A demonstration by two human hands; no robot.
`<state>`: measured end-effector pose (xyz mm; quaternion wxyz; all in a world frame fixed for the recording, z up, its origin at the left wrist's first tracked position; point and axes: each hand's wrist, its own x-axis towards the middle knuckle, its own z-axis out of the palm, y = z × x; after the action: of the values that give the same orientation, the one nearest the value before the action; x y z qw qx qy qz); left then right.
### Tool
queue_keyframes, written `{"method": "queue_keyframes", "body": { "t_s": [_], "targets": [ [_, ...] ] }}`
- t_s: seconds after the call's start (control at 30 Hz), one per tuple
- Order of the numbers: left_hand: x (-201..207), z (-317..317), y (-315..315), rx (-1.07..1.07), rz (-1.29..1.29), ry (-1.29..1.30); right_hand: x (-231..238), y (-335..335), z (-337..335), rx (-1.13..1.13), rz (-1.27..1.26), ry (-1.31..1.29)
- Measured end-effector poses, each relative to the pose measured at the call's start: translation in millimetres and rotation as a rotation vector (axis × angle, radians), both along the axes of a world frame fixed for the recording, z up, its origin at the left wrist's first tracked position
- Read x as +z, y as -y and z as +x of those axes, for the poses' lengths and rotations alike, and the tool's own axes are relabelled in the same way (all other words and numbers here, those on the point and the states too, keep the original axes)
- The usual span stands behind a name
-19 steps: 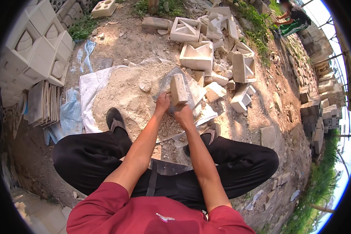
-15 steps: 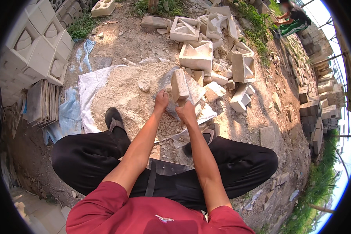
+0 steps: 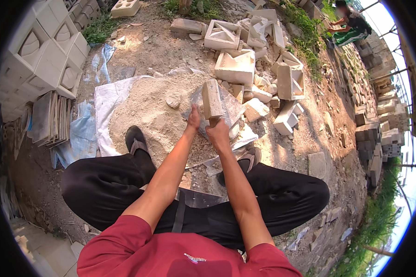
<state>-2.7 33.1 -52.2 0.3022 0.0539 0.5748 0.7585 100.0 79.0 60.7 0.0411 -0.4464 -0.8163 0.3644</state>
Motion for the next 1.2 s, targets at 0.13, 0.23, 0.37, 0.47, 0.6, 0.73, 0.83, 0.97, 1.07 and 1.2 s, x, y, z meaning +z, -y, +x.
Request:
{"method": "queue_keyframes", "body": {
  "t_s": [0.13, 0.23, 0.37, 0.47, 0.6, 0.73, 0.83, 0.97, 1.07, 1.2],
  "targets": [
    [8, 4, -7, -0.047, 0.139, 0.065, -22, -6, 11, 0.028, -0.044, -0.059],
    [-10, -6, 9, 0.015, -0.075, 0.027, 16, -1, -9, 0.123, -0.180, 0.173],
    [-4, 1, -10, -0.067, 0.119, 0.134, -21, -19, 3, -0.032, -0.064, -0.004],
    [-16, -17, 5, -0.057, 0.059, 0.162, -15, 6, -6, 0.004, -0.046, -0.072],
    [-3, 10, -14, -0.093, -0.025, 0.116, -19, -24, 8, 0.062, -0.065, 0.049],
    [-33, -23, 12, -0.135, 0.110, 0.111, -5, 10, -17, 0.031, -0.023, -0.058],
    [-15, 8, -17, -0.141, 0.199, 0.195, -44, -10, 12, 0.013, -0.001, -0.045],
    [-15, -10, 1, -0.062, 0.231, 0.184, -20, -4, -15, 0.141, -0.128, 0.084],
    [0, -2, 9, -0.113, 0.223, 0.244, -3, 5, -16, 0.024, -0.044, 0.065],
    [18, 8, -7, -0.106, 0.222, 0.290, -33, -3, 2, -0.019, 0.030, -0.046]
  ]
}}
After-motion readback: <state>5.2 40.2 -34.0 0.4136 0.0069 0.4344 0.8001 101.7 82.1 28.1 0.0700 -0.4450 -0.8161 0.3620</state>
